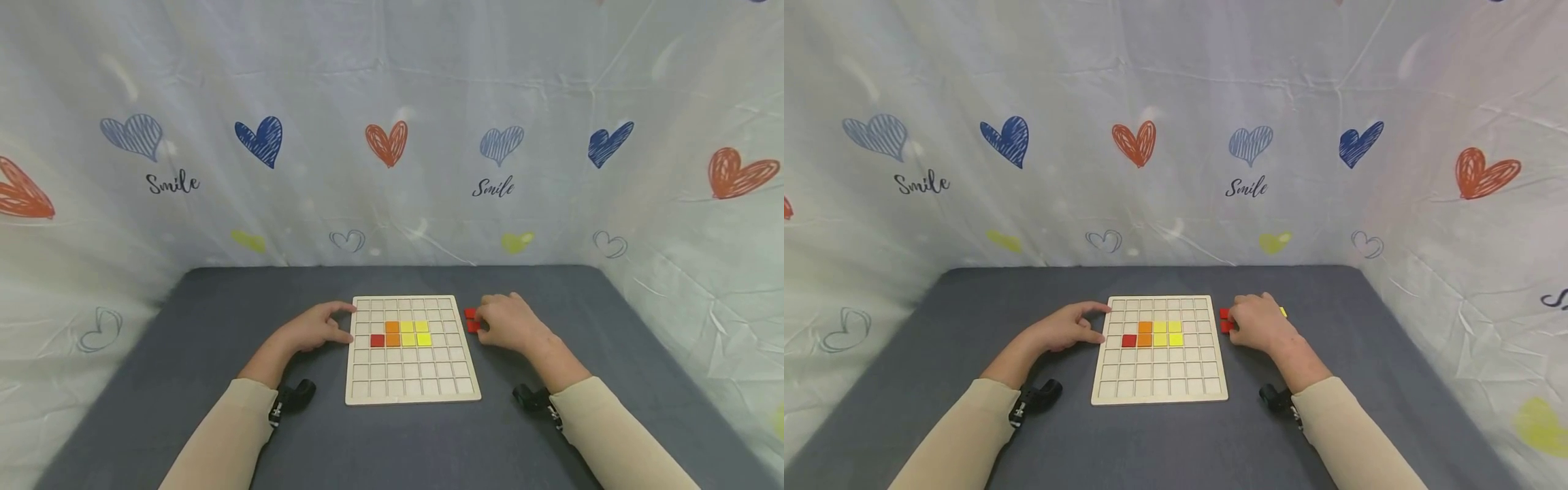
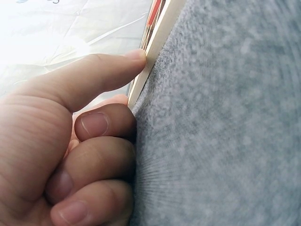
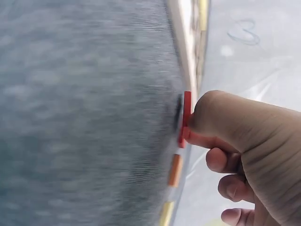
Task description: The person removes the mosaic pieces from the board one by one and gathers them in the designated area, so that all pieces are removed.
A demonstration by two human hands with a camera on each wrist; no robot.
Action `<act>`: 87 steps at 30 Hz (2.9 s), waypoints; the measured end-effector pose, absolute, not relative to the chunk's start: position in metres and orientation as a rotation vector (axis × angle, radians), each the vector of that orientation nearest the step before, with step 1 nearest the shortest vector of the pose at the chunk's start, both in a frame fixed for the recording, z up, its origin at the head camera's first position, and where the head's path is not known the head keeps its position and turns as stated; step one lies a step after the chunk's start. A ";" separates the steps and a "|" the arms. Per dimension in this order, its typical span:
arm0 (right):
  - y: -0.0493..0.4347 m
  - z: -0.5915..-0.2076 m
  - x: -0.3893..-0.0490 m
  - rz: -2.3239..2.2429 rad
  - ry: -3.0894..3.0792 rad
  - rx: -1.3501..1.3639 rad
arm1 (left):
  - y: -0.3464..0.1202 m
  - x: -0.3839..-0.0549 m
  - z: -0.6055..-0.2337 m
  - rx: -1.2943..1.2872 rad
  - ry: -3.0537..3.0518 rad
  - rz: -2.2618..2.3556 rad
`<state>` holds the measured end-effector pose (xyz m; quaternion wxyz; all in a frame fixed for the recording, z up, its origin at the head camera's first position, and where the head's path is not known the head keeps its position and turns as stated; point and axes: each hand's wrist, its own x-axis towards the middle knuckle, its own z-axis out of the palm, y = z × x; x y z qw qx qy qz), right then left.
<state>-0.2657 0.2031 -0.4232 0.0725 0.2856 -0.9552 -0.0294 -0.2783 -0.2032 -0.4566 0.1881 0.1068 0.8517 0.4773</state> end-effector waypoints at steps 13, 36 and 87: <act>0.211 -0.424 -0.265 0.053 -2.885 0.882 | -0.203 -0.279 -0.456 0.282 2.436 1.309; 0.128 -0.406 -0.260 0.442 -2.841 1.070 | -0.201 -0.275 -0.456 0.247 2.429 1.338; 0.074 -0.436 -0.278 0.211 -2.760 1.159 | -0.202 -0.277 -0.456 0.284 2.412 1.344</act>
